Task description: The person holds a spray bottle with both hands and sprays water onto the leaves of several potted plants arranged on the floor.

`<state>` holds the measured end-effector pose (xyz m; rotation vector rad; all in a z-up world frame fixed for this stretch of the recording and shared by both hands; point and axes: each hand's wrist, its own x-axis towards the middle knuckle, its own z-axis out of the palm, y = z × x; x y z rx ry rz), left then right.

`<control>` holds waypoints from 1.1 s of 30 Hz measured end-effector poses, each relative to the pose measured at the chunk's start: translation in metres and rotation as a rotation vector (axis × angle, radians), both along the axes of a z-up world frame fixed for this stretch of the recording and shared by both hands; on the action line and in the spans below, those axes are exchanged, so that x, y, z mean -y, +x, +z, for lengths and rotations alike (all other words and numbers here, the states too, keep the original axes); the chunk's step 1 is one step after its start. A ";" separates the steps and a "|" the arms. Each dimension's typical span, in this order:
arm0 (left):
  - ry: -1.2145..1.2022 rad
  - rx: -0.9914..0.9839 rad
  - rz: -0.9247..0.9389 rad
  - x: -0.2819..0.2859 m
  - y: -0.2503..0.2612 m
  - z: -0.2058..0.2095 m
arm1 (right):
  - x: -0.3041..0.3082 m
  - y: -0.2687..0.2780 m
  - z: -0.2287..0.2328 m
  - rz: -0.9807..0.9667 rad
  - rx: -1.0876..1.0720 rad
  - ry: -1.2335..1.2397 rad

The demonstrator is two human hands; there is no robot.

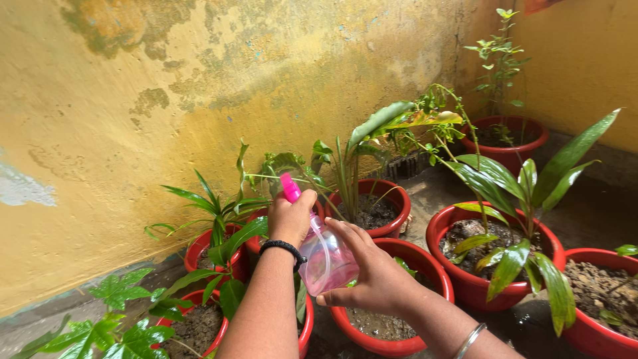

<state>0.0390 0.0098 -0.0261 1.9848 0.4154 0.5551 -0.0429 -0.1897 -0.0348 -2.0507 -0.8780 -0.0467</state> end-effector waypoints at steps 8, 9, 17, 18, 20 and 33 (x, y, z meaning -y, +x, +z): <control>-0.191 -0.013 0.022 -0.012 -0.010 0.001 | -0.008 -0.001 -0.003 0.045 -0.037 0.128; -0.208 -0.012 0.015 -0.013 -0.012 0.002 | -0.009 -0.002 -0.003 0.042 -0.037 0.124; 0.019 -0.083 0.153 -0.018 -0.017 0.012 | -0.012 -0.002 -0.003 0.089 -0.025 0.169; 0.024 -0.076 0.170 -0.018 -0.017 0.013 | -0.012 -0.002 -0.002 0.087 -0.030 0.171; 0.001 -0.059 0.172 -0.018 -0.018 0.013 | -0.012 -0.003 -0.001 0.082 -0.021 0.172; 0.016 -0.001 0.112 -0.005 -0.023 0.031 | -0.002 -0.011 0.009 0.063 0.006 0.165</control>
